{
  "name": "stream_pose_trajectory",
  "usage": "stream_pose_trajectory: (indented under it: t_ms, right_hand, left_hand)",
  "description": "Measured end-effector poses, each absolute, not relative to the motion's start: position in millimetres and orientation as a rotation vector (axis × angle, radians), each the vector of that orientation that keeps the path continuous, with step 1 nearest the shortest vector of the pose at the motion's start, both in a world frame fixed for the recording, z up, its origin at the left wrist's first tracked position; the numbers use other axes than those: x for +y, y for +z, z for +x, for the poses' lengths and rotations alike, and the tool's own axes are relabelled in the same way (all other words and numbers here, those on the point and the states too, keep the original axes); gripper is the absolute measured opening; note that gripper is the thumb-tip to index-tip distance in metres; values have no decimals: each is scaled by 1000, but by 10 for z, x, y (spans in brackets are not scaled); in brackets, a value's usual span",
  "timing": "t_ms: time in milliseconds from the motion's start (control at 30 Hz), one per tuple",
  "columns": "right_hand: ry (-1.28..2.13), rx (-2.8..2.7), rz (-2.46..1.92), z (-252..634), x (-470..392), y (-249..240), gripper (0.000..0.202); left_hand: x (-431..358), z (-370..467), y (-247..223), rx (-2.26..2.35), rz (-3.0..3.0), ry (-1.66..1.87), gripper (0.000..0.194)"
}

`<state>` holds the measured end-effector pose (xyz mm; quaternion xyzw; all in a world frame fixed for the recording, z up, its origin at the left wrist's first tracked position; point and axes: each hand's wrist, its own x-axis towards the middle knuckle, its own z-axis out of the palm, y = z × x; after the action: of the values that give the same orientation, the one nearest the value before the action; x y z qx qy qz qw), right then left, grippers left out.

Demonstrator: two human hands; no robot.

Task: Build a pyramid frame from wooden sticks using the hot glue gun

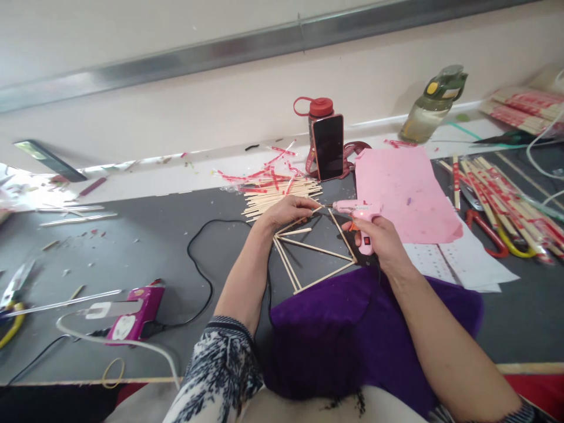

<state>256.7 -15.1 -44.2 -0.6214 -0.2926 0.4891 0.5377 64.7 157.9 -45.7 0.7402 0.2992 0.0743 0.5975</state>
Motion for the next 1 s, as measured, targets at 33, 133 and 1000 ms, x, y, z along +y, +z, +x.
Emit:
stream_pose_trajectory:
  t_ms: [33,133,1000]
  right_hand:
    - [1164,-698,-1482,2566,-148,-439,29]
    - [1166,-710,-1496,2565,-146,-433,31]
    - [1156,-697,-1495,2555,-171,-423,30]
  left_hand:
    - [1578,648,-452,690,1719,171,40]
    - [1581,651,-443,681,1727,164,39]
    - [1565,658,-440,684,1720,184,38]
